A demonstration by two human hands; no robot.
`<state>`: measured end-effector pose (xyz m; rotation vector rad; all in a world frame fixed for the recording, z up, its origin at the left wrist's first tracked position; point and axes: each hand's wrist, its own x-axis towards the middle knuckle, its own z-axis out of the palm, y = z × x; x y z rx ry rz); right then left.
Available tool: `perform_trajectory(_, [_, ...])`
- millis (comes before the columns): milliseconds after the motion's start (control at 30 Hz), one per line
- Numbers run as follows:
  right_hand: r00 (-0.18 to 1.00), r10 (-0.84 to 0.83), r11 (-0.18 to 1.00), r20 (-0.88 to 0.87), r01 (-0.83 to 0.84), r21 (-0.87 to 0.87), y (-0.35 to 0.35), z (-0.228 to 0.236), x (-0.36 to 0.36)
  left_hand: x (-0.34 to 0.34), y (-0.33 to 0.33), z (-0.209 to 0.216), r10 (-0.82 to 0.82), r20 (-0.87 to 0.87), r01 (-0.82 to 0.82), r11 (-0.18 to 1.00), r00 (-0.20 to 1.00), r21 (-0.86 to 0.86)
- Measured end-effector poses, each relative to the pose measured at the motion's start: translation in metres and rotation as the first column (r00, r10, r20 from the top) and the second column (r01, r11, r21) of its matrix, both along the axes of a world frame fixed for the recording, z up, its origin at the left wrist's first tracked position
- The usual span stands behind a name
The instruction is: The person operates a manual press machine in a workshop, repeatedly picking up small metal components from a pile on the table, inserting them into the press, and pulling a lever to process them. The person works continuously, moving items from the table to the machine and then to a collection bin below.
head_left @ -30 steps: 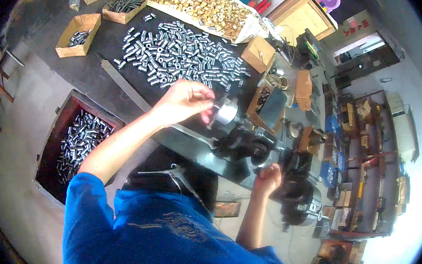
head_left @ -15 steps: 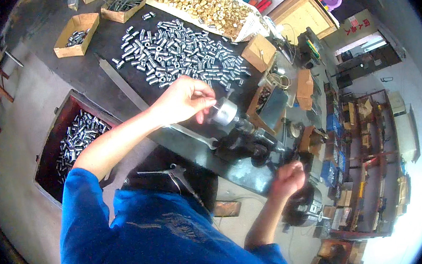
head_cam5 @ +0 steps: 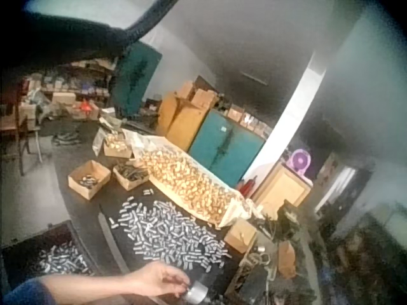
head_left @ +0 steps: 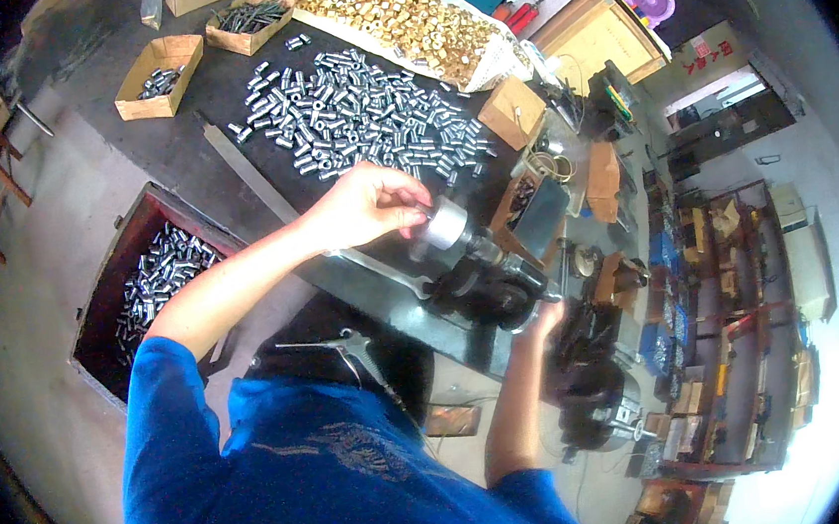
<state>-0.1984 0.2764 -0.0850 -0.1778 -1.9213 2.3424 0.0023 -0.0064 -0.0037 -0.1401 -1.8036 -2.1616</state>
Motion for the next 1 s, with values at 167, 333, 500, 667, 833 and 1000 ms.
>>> perform_trajectory(167, [0.917,0.397,0.860,-0.035,-0.385,-0.335,0.055,0.025,0.067,0.004,-0.005,0.006,0.016,0.087,-0.014,1.000,0.996,-0.027])
perform_trajectory(333, [0.931,0.320,0.887,-0.178,-0.360,-0.288,0.035,0.096,0.058,0.001,-0.007,0.006,-0.018,0.087,0.019,1.000,0.996,-0.014])
perform_trajectory(500, [0.917,0.313,0.904,-0.247,-0.367,-0.219,0.003,0.093,0.002,0.001,-0.005,0.004,-0.013,0.062,0.015,0.999,0.998,-0.028])
perform_trajectory(667, [0.971,0.202,0.969,-0.129,-0.217,-0.115,-0.015,0.064,-0.013,0.000,-0.006,0.005,-0.008,0.048,0.011,0.998,0.999,-0.056])
perform_trajectory(833, [0.987,0.146,0.988,-0.061,-0.149,-0.039,-0.019,0.056,-0.018,-0.002,-0.006,0.006,0.004,0.077,-0.002,1.000,0.997,-0.031])
perform_trajectory(1000, [0.945,0.190,0.961,-0.268,-0.234,-0.145,-0.007,0.080,-0.001,0.000,0.002,0.014,0.106,0.195,-0.052,0.963,0.975,-0.264])
